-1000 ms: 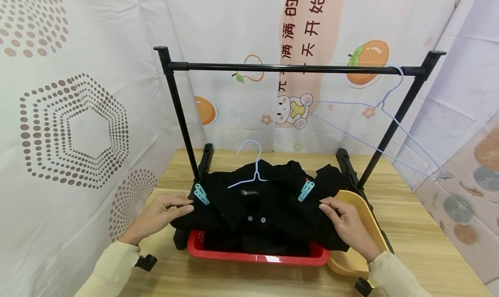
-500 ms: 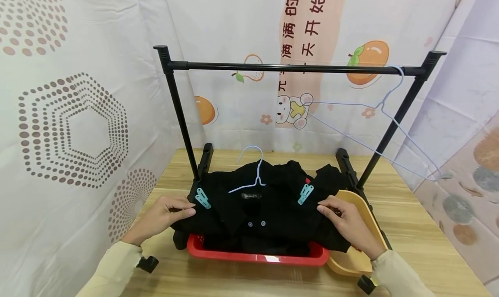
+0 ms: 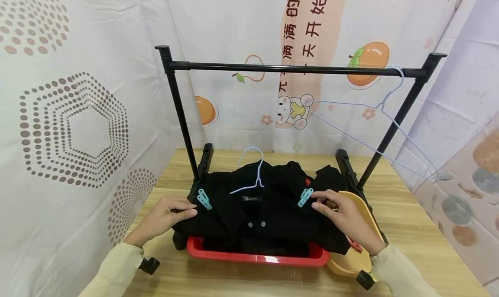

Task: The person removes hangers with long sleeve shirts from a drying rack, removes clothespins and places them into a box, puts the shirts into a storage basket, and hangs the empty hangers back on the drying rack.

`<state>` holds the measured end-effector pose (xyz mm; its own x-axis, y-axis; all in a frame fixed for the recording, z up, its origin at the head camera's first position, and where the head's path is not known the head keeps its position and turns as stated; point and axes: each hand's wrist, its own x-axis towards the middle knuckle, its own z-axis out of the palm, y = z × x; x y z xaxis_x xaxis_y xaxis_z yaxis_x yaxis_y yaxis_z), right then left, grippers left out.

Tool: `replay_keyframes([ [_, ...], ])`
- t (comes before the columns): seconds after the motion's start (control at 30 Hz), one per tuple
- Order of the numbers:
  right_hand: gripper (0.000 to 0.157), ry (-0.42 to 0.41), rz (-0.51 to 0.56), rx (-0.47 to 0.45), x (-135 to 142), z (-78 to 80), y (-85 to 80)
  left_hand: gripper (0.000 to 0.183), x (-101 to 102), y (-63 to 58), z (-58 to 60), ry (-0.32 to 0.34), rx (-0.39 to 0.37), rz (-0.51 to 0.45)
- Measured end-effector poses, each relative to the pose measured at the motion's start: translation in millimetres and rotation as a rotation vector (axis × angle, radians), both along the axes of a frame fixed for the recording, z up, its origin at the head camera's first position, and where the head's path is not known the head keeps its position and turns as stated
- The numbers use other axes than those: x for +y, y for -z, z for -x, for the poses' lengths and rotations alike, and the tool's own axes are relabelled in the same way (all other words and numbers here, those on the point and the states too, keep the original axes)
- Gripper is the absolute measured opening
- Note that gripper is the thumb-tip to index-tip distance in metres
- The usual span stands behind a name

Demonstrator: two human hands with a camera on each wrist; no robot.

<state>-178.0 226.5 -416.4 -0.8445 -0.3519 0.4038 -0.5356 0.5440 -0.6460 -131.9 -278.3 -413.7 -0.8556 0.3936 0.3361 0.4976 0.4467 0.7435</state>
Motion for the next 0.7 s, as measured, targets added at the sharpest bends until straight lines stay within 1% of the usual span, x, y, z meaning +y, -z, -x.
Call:
replay_keyframes([
  [0.13, 0.02, 0.011, 0.019, -0.06, -5, 0.0, -3.7, 0.016, 0, -0.5, -0.7, -0.008, 0.001, 0.005],
  [0.3, 0.03, 0.015, 0.108, -0.205, -9, 1.5, -6.9, 0.017, 0, -0.1, -1.1, -0.006, 0.024, 0.009],
  [0.37, 0.034, 0.01, 0.123, -0.241, -10, 2.0, -8.2, 0.017, 0, 0.0, -1.4, -0.001, 0.03, 0.007],
  [0.43, 0.035, 0.004, 0.121, -0.25, -12, 2.0, -9.5, 0.017, 0, 0.1, -1.6, 0.004, 0.03, 0.003],
  [0.53, 0.028, -0.003, 0.129, -0.238, -14, 1.6, -11.0, 0.018, 0, 0.5, -2.0, 0.006, 0.023, 0.001],
  [0.63, 0.02, -0.023, 0.163, -0.22, -15, 1.5, -11.6, 0.018, 0, 0.6, -2.4, -0.005, 0.012, 0.004],
  [0.7, 0.022, -0.045, 0.183, -0.211, -15, 1.8, -11.7, 0.018, 0, 0.6, -2.8, -0.019, 0.006, 0.009],
])
